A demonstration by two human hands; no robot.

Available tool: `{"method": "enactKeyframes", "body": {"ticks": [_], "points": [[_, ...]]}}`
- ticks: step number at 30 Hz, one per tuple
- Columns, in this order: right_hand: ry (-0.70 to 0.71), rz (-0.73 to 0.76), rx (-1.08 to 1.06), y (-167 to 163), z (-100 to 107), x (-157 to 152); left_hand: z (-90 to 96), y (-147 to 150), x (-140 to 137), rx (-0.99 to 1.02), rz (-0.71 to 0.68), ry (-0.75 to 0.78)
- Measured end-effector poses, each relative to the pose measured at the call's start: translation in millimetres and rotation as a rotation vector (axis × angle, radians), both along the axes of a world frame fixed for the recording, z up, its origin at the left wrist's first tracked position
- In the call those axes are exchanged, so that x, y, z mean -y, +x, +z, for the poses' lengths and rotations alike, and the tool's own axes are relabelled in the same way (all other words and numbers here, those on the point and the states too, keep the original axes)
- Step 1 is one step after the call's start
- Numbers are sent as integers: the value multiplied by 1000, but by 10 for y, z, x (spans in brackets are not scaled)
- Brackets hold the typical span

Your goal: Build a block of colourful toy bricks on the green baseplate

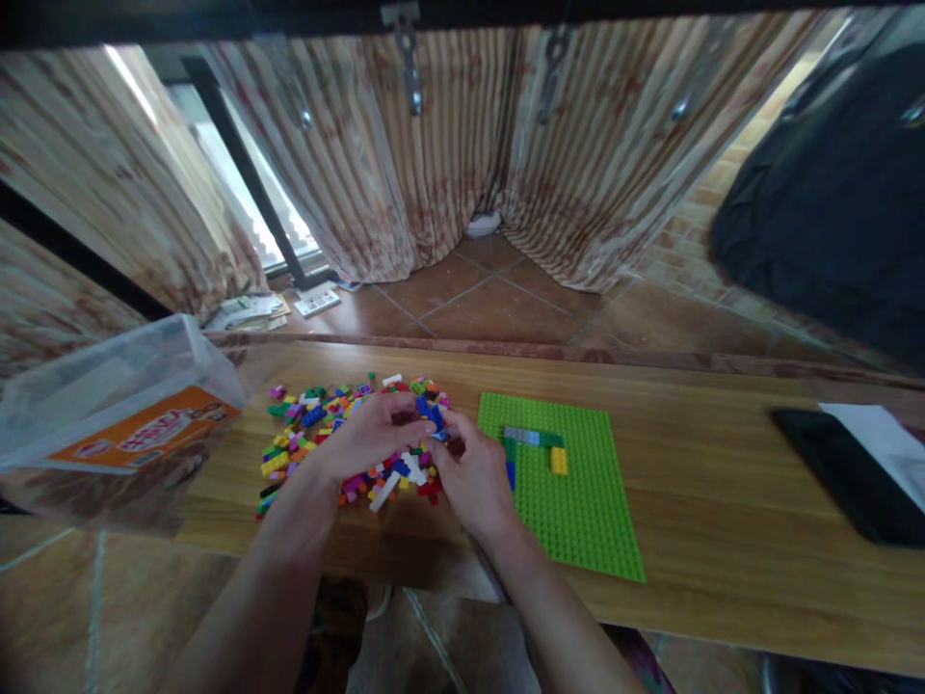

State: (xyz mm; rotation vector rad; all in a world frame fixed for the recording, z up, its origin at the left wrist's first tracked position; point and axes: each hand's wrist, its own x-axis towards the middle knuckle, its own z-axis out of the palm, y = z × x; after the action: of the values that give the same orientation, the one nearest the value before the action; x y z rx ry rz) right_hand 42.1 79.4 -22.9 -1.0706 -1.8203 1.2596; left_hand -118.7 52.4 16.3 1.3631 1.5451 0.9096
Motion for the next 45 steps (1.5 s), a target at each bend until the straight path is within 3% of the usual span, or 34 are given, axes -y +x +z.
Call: {"method": "enactKeyframes", "body": {"ticks": [8,21,28,38,45], "points": [[-247,28,-264,14,-9,-20,70,31,15,139,2,-67],[-236,61,-180,47,-6,-37,38,90,-17,85,53,-75],[-535,-26,-398,13,83,-37,-4,78,-31,62,20,-30],[-520,-9,-338,10,109,-41,-49,178,-52,114,-37,-8],[-544,45,-342,45,107,-37,-44,171,-45,116,12,45]]}}
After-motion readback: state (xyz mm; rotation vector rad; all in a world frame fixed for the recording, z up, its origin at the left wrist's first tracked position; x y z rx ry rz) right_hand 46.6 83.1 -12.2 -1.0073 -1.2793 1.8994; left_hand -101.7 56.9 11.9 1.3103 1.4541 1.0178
